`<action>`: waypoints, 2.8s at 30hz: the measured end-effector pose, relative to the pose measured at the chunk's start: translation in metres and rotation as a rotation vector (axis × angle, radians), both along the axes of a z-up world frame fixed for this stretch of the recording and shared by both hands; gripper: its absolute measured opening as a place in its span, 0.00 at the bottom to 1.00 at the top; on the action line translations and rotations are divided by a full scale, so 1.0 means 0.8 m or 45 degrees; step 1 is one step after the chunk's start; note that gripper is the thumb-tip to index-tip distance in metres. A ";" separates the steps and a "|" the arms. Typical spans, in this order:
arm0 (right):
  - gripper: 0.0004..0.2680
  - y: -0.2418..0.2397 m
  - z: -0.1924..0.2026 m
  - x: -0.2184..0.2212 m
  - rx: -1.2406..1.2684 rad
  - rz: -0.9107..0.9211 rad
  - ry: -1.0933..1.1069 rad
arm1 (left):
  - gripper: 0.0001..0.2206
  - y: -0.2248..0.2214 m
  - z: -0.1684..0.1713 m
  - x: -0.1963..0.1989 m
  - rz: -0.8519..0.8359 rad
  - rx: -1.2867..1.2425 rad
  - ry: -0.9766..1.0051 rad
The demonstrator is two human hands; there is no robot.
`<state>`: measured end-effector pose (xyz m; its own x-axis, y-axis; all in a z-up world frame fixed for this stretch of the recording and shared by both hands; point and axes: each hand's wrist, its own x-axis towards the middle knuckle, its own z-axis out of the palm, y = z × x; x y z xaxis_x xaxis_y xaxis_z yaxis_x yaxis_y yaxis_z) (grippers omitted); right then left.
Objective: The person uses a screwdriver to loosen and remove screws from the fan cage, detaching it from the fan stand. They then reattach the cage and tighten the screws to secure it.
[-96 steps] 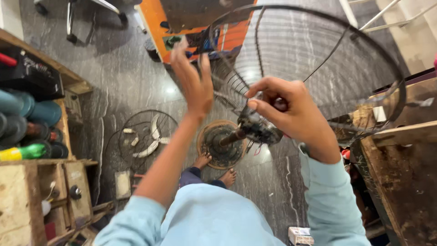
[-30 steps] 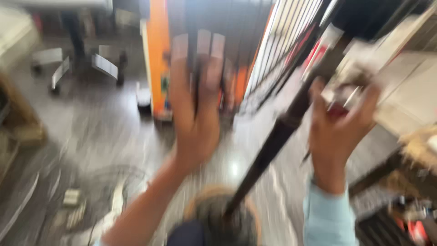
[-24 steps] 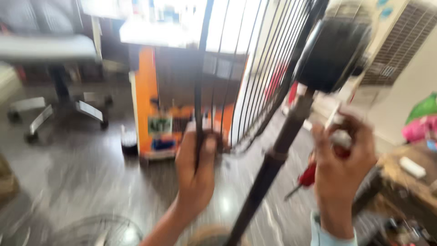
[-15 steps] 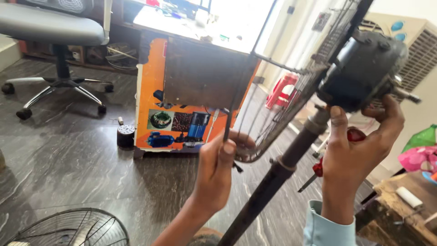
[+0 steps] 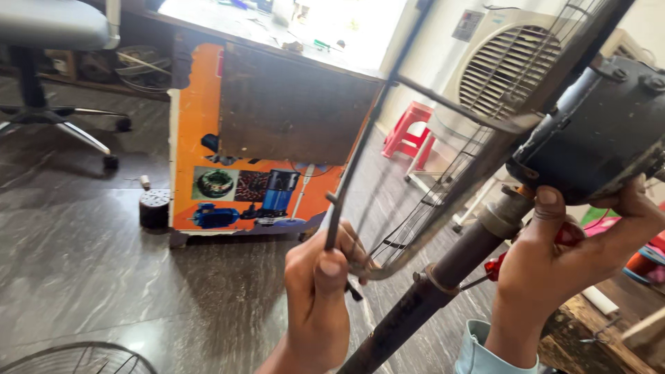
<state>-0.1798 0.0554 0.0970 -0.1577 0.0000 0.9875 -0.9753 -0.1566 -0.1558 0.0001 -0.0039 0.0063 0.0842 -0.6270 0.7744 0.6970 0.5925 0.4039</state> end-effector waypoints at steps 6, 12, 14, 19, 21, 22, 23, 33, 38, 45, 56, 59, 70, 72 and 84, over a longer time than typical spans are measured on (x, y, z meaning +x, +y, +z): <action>0.14 -0.010 0.006 -0.002 -0.063 0.185 -0.168 | 0.31 -0.008 -0.011 0.004 0.013 -0.229 -0.084; 0.11 -0.012 -0.009 -0.022 -0.027 0.091 -0.196 | 0.30 -0.008 -0.031 0.000 0.087 -0.244 -0.183; 0.10 -0.011 -0.016 -0.024 -0.015 0.060 -0.199 | 0.29 -0.008 -0.033 0.000 0.119 -0.248 -0.191; 0.08 0.004 -0.019 -0.028 -0.028 -0.057 -0.091 | 0.30 -0.004 -0.032 -0.002 0.121 -0.177 -0.196; 0.07 0.008 -0.020 -0.033 -0.043 -0.108 -0.012 | 0.31 -0.001 -0.032 -0.004 0.129 -0.086 -0.179; 0.07 0.010 -0.023 -0.036 -0.055 -0.152 0.037 | 0.31 -0.001 -0.033 -0.002 0.120 -0.115 -0.201; 0.07 0.012 -0.026 -0.038 -0.067 -0.180 0.082 | 0.32 -0.002 -0.035 0.000 0.110 -0.144 -0.222; 0.06 0.011 -0.050 -0.028 0.012 -0.583 0.436 | 0.34 0.004 -0.037 0.005 0.103 -0.111 -0.246; 0.03 0.004 -0.042 -0.025 0.073 -0.571 0.548 | 0.33 0.006 -0.033 0.006 0.154 -0.117 -0.198; 0.08 0.016 -0.020 -0.031 0.136 -0.592 0.682 | 0.35 0.012 -0.021 0.012 0.058 -0.078 -0.168; 0.09 0.029 -0.004 -0.014 0.197 -0.426 0.605 | 0.19 0.027 0.014 0.023 0.206 0.055 -0.066; 0.06 0.035 -0.011 -0.011 0.211 -0.180 0.288 | 0.10 0.028 0.026 0.031 0.948 -0.084 0.024; 0.15 0.006 -0.033 -0.072 0.179 0.150 0.138 | 0.21 0.002 0.073 -0.008 1.941 -0.765 -0.984; 0.15 0.010 -0.036 -0.068 0.185 0.091 0.184 | 0.22 -0.005 0.077 -0.025 2.000 -0.728 -1.054; 0.26 0.036 -0.023 -0.022 0.223 0.217 -0.025 | 0.29 -0.001 0.096 -0.114 1.450 -0.752 -0.965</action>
<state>-0.1977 0.0845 0.0783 -0.1597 -0.1993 0.9668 -0.9337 -0.2874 -0.2135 -0.0914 -0.0048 0.0829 -0.2277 -0.0908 0.9695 -0.5019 0.8642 -0.0369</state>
